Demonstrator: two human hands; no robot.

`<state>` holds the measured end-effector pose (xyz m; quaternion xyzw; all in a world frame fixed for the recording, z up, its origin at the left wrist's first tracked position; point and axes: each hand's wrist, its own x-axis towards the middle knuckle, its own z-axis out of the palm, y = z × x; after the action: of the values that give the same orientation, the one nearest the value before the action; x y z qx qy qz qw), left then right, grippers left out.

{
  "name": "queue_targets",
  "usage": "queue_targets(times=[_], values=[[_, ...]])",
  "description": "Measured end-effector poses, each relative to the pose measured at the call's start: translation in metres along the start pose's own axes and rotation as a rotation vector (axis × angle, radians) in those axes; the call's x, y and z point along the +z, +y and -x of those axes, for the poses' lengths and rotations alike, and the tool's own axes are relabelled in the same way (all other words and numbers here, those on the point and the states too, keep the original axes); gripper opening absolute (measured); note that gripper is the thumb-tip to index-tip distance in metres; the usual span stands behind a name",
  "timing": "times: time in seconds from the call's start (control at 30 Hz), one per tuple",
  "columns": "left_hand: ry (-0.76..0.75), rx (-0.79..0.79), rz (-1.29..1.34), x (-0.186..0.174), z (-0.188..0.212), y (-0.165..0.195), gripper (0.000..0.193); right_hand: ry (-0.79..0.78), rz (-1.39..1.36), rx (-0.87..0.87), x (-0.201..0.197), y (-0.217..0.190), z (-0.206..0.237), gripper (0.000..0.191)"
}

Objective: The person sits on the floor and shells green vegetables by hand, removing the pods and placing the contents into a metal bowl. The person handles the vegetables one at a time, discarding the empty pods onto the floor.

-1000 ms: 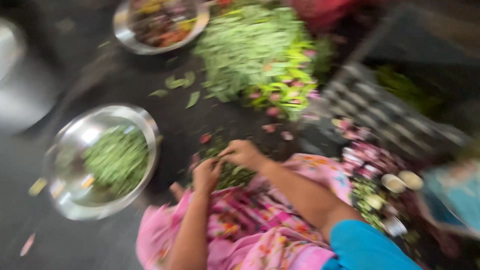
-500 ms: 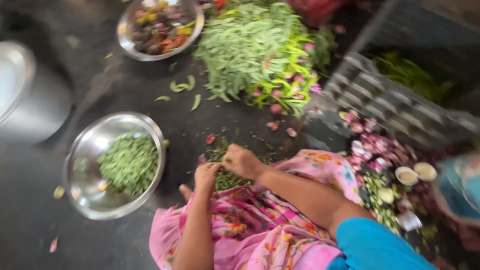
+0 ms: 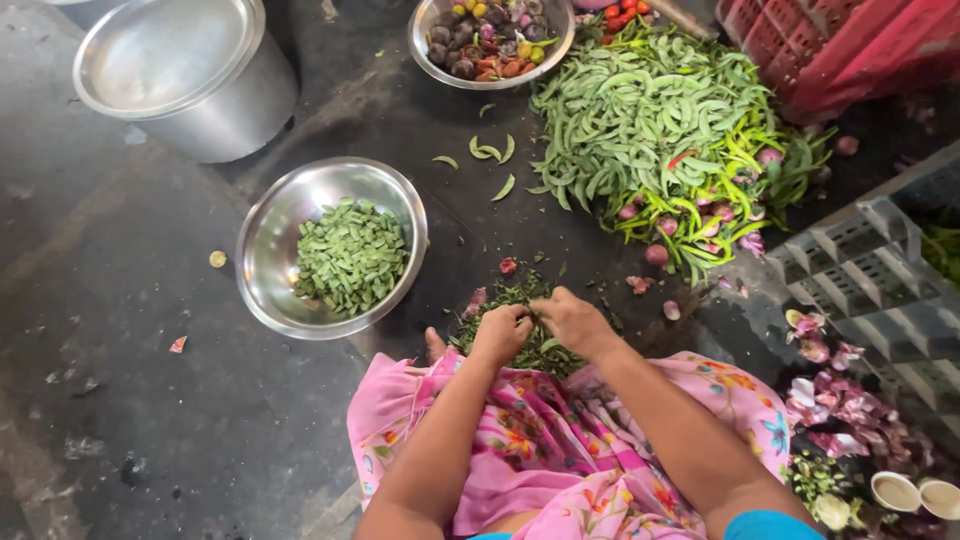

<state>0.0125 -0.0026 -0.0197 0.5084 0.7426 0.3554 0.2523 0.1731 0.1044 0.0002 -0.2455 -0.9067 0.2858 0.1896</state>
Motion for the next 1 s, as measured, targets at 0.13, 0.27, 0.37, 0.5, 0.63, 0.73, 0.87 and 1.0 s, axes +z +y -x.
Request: queue_targets(times=[0.13, 0.27, 0.37, 0.5, 0.63, 0.73, 0.87, 1.0], values=[[-0.100, 0.020, -0.126, 0.008, 0.002, -0.003, 0.022, -0.079, 0.116, -0.035, 0.002, -0.008, 0.006, 0.006], [-0.118, -0.037, 0.028, 0.011, -0.005, -0.015, 0.023, -0.012, -0.030, -0.093, 0.001, -0.016, 0.007, 0.008], [-0.150, -0.263, 0.617, 0.010, -0.011, -0.018, 0.021, 0.192, -0.269, -0.083, -0.008, -0.013, 0.002, 0.009], [-0.096, -0.302, 0.865, 0.010, -0.013, -0.013, 0.018, 0.055, -1.616, 0.445, -0.022, 0.008, -0.006, 0.012], [0.026, -0.219, 0.620, 0.004, -0.010, -0.009, 0.020, 0.039, -1.455, 0.529, -0.022, 0.016, -0.007, 0.017], [0.037, -0.298, 0.535, 0.003, -0.009, -0.011, 0.022, 0.104, -0.897, 0.392, -0.013, 0.006, -0.004, 0.014], [0.027, -0.336, 0.630, 0.005, -0.011, -0.016, 0.021, 0.087, -0.247, 0.021, -0.015, -0.021, -0.002, 0.024], [-0.070, -0.271, 0.536, 0.007, -0.012, -0.019, 0.020, 0.030, -0.029, -0.023, -0.028, -0.037, -0.005, 0.021]])
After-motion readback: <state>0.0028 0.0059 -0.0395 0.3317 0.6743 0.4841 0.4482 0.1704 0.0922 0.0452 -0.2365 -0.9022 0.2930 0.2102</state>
